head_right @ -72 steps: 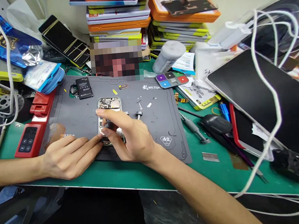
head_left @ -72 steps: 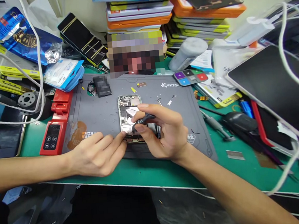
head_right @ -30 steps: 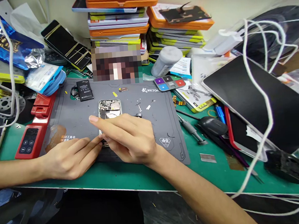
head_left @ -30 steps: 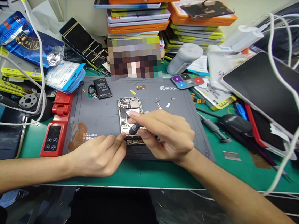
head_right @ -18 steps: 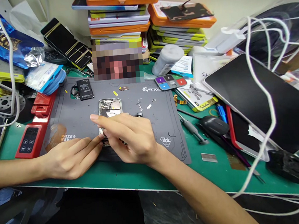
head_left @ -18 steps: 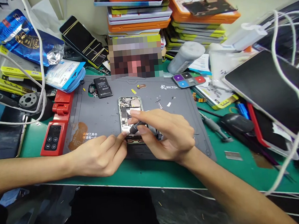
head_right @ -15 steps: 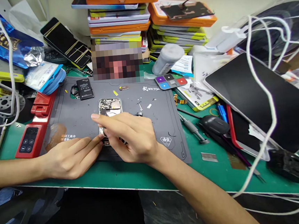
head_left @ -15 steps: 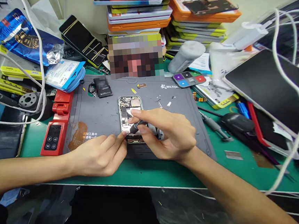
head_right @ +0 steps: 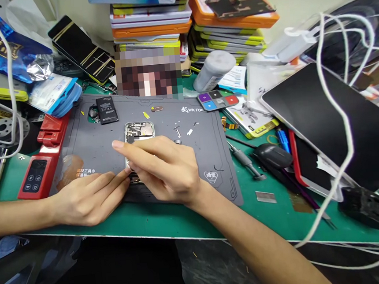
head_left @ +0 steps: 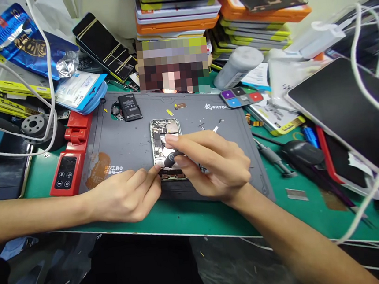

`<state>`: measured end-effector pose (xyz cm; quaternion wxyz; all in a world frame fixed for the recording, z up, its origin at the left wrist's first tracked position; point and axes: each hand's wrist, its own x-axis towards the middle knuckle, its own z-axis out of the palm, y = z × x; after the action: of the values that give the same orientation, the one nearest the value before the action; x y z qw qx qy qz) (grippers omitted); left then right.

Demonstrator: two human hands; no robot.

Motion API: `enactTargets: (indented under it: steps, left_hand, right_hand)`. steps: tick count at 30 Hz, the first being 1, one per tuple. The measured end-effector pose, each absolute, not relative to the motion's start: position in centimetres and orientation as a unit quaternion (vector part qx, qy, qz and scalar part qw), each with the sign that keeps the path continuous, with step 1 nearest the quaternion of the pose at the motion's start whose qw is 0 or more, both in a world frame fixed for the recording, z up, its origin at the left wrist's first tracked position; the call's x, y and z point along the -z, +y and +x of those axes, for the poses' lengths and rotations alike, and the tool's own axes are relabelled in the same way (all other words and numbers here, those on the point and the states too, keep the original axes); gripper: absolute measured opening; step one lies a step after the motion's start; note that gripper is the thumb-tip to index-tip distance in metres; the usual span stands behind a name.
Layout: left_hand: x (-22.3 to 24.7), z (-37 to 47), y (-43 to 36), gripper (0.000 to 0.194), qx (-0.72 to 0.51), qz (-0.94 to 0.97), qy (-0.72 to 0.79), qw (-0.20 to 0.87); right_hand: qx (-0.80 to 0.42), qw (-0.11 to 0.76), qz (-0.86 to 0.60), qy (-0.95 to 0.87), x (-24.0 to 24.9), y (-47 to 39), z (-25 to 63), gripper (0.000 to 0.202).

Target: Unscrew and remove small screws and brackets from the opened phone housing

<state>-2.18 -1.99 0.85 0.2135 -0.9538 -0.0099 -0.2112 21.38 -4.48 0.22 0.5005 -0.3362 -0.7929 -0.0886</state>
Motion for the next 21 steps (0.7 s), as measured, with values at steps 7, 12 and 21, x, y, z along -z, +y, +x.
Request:
enactTargets:
  steps: [7,12,21]
  left_hand:
    - [-0.93,-2.07,-1.98,0.018,0.211,-0.950,-0.013,0.231]
    - [-0.93,-2.13,-2.02,0.015,0.215,-0.954,-0.008,0.209]
    - [-0.86,-2.18,-2.01,0.015,0.215,-0.951,-0.010,0.223]
  right_hand:
    - [0.072,0.494,-0.338,-0.798,-0.16,-4.69,21.49,0.058]
    - [0.083,0.494,-0.340,-0.796,-0.23,-4.70,21.54,0.057]
    - [0.088,0.487,-0.358,-0.792,-0.28,-4.82,21.52,0.059]
